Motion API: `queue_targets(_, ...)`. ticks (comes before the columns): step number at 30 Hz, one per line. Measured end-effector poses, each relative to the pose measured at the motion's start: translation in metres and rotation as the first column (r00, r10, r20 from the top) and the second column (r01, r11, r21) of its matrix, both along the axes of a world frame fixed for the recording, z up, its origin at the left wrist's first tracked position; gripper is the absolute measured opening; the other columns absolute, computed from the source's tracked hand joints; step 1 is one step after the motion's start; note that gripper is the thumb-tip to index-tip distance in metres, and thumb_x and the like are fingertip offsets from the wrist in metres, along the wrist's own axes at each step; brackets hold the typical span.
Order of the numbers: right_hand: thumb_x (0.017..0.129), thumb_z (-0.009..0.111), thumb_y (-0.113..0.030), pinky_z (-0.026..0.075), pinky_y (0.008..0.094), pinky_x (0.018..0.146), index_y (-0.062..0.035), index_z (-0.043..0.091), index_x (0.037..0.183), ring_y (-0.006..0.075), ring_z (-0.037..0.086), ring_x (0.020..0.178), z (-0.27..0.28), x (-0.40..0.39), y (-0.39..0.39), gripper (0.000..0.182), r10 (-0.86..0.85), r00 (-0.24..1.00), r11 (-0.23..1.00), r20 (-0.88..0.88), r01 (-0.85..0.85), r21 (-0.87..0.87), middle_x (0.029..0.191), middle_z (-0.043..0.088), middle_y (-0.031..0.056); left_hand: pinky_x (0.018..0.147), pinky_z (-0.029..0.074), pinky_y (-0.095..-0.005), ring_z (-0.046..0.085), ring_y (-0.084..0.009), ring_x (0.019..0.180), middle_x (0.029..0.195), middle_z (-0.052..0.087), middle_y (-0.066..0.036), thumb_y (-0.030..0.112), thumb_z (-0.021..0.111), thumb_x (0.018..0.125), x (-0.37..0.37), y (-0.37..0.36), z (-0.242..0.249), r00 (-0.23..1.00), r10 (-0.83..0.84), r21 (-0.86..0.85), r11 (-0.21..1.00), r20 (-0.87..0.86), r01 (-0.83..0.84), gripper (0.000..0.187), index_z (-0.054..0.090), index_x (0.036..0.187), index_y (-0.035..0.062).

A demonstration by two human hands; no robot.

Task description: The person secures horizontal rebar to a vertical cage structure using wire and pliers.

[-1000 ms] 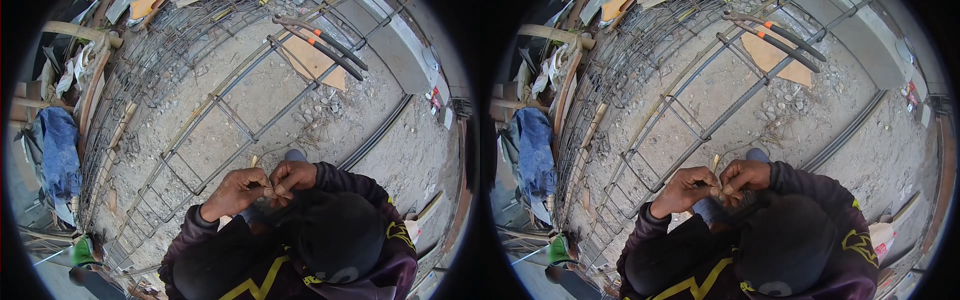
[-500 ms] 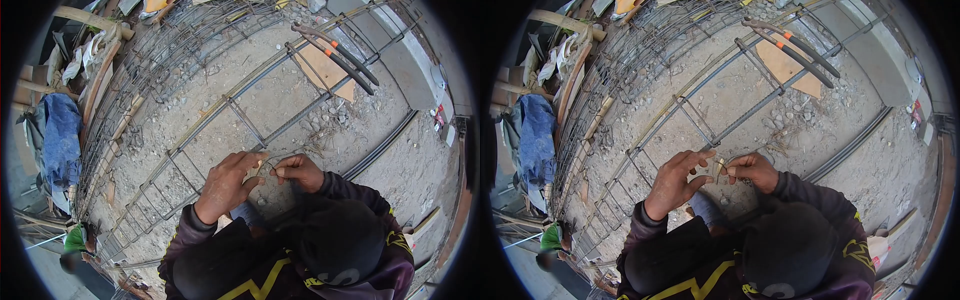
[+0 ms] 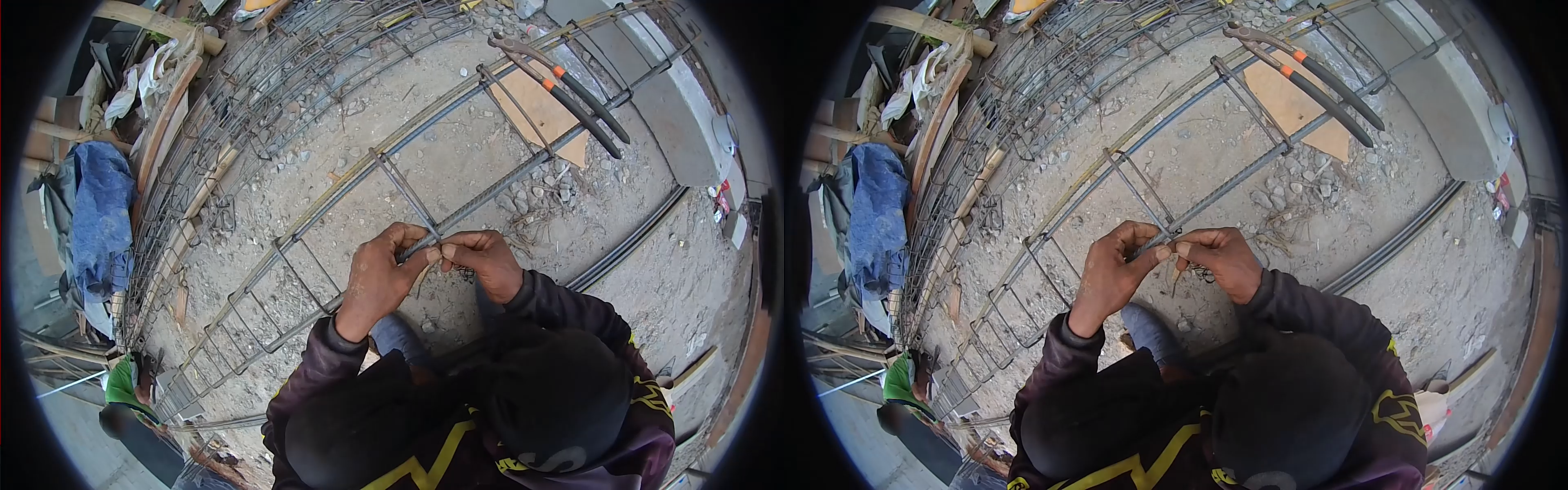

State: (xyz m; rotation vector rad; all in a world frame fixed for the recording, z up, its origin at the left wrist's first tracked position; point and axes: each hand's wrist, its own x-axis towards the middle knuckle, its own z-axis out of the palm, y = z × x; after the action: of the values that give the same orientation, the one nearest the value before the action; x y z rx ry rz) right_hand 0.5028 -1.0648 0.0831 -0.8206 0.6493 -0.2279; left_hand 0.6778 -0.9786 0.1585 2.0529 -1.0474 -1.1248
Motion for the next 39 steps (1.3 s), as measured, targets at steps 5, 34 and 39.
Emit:
queue_targets(5, 0.095, 0.064, -0.017, 0.05, 0.0268, 0.071, 0.0047, 0.071, 0.103, 0.0113, 0.063, 0.076, -0.006, 0.002, -0.001, 0.024, -0.019, 1.0, 0.998, 0.005, 0.019, -0.066, 0.083, 0.07, 0.0072, 0.076, 0.049, -0.0284, 0.064, -0.014, 0.084, 0.09, 0.07, -0.009, 0.019, 0.078, 0.086, -0.002, -0.001, -0.005, 0.999, 0.033, -0.019, 0.999, -0.01, -0.033, 0.032, 0.065, 0.106, -0.0017)
queue_targets(34, 0.091, 0.069, -0.017, 0.05, 0.0297, 0.063, -0.0002, 0.066, 0.103, 0.0135, 0.065, 0.072, 0.003, 0.001, 0.02, 0.02, -0.168, 0.985, 0.857, -0.04, 0.126, -0.499, 0.08, 0.069, 0.0087, 0.064, 0.048, -0.0259, 0.059, -0.0095, 0.07, 0.077, 0.066, -0.006, 0.009, 0.076, 0.086, -0.016, 0.001, -0.03, 0.979, 0.153, -0.335, 0.923, -0.133, -0.19, 0.017, 0.062, 0.087, -0.0024)
queue_targets(39, 0.089, 0.063, -0.006, 0.052, 0.035, 0.074, -0.0031, 0.058, 0.124, 0.0221, 0.068, 0.082, 0.025, -0.003, 0.014, 0.035, -0.151, 0.988, 0.716, -0.025, 0.092, -0.692, 0.084, 0.068, 0.0116, 0.063, 0.048, -0.0265, 0.06, -0.0109, 0.069, 0.077, 0.066, -0.009, 0.002, 0.069, 0.085, -0.019, 0.001, -0.021, 0.992, 0.126, -0.371, 0.921, -0.012, -0.122, 0.01, 0.062, 0.088, -0.0044)
